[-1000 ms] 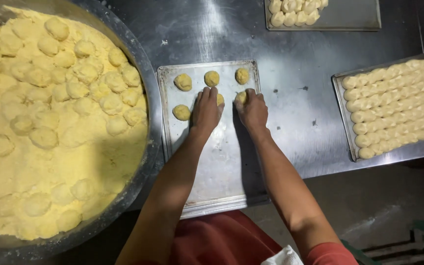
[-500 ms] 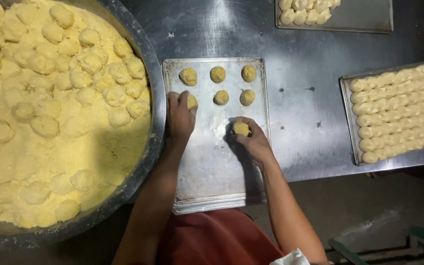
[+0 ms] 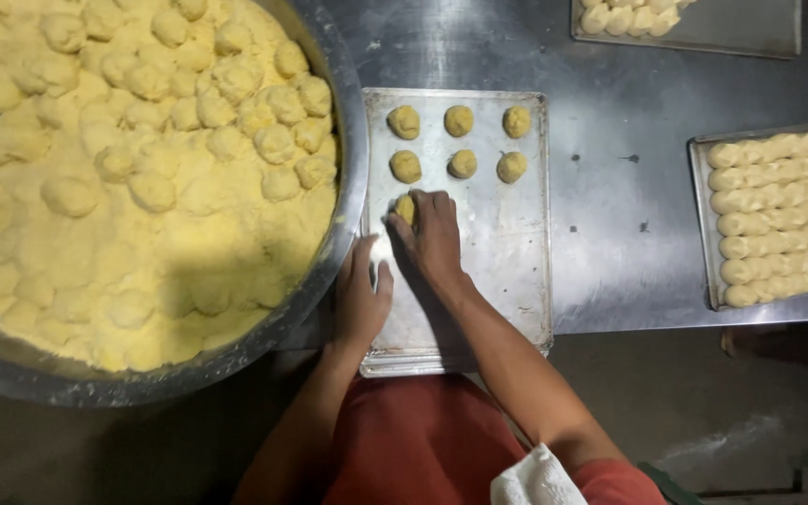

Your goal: The baker rolls dough into small balls, coats them in a yellow cornmeal-like powder, and arranges them in rows on baking trays.

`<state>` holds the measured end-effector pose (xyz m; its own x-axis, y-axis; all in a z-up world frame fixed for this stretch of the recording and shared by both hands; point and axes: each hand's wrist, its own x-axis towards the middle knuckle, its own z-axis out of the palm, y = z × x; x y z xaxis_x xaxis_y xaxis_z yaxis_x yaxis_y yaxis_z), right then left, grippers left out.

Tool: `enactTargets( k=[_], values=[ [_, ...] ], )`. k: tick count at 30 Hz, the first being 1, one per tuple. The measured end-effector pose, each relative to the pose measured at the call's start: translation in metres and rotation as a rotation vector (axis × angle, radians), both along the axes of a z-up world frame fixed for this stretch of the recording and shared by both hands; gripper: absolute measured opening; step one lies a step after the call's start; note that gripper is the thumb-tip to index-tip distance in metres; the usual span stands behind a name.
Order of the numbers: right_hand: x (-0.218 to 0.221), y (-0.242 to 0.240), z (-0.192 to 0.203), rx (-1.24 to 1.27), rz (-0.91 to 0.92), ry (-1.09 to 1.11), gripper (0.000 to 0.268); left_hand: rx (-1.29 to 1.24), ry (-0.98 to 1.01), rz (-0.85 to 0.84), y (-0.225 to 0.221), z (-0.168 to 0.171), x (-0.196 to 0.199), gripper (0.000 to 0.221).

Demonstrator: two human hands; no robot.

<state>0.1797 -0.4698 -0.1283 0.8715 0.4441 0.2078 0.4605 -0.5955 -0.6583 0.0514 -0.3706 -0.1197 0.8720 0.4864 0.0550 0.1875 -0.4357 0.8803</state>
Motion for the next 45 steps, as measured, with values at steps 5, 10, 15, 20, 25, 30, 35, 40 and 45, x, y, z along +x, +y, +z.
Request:
enactTargets(
  k=[5,10,15,20,25,30,35,40,45],
  values=[
    [0.005,0.008,-0.021,-0.055,0.034,-0.076,0.051,0.137,-0.049,-0.059,0.014,0.018,-0.086,0.040],
    [-0.004,0.000,-0.025,-0.082,0.050,-0.052,0.050,0.081,0.032,0.012,0.024,0.022,-0.151,0.035],
    [-0.003,-0.004,-0.009,-0.074,0.014,-0.034,0.059,0.082,0.020,0.084,0.046,0.048,-0.171,0.024],
    [0.017,0.022,0.064,0.057,0.023,-0.012,0.045,0.135,0.059,0.183,0.081,0.110,-0.149,0.019],
    [0.018,0.112,0.117,-0.062,0.253,0.026,0.032,0.368,-0.067,0.009,0.130,0.120,-0.099,0.037],
    [0.035,0.164,0.068,-0.690,0.289,-0.022,0.054,0.299,0.524,-0.419,0.157,0.134,-0.072,0.051],
    [0.037,0.157,0.075,-0.698,0.341,-0.126,0.050,0.272,0.374,-0.398,0.174,0.126,-0.035,0.053],
    [0.022,0.153,0.103,-0.529,0.354,-0.073,0.070,0.407,0.309,-0.307,0.183,0.074,0.039,0.044],
    [0.005,0.142,0.132,0.154,-0.039,0.471,0.039,0.570,0.179,-0.404,0.188,0.057,0.035,0.045]
  ],
)
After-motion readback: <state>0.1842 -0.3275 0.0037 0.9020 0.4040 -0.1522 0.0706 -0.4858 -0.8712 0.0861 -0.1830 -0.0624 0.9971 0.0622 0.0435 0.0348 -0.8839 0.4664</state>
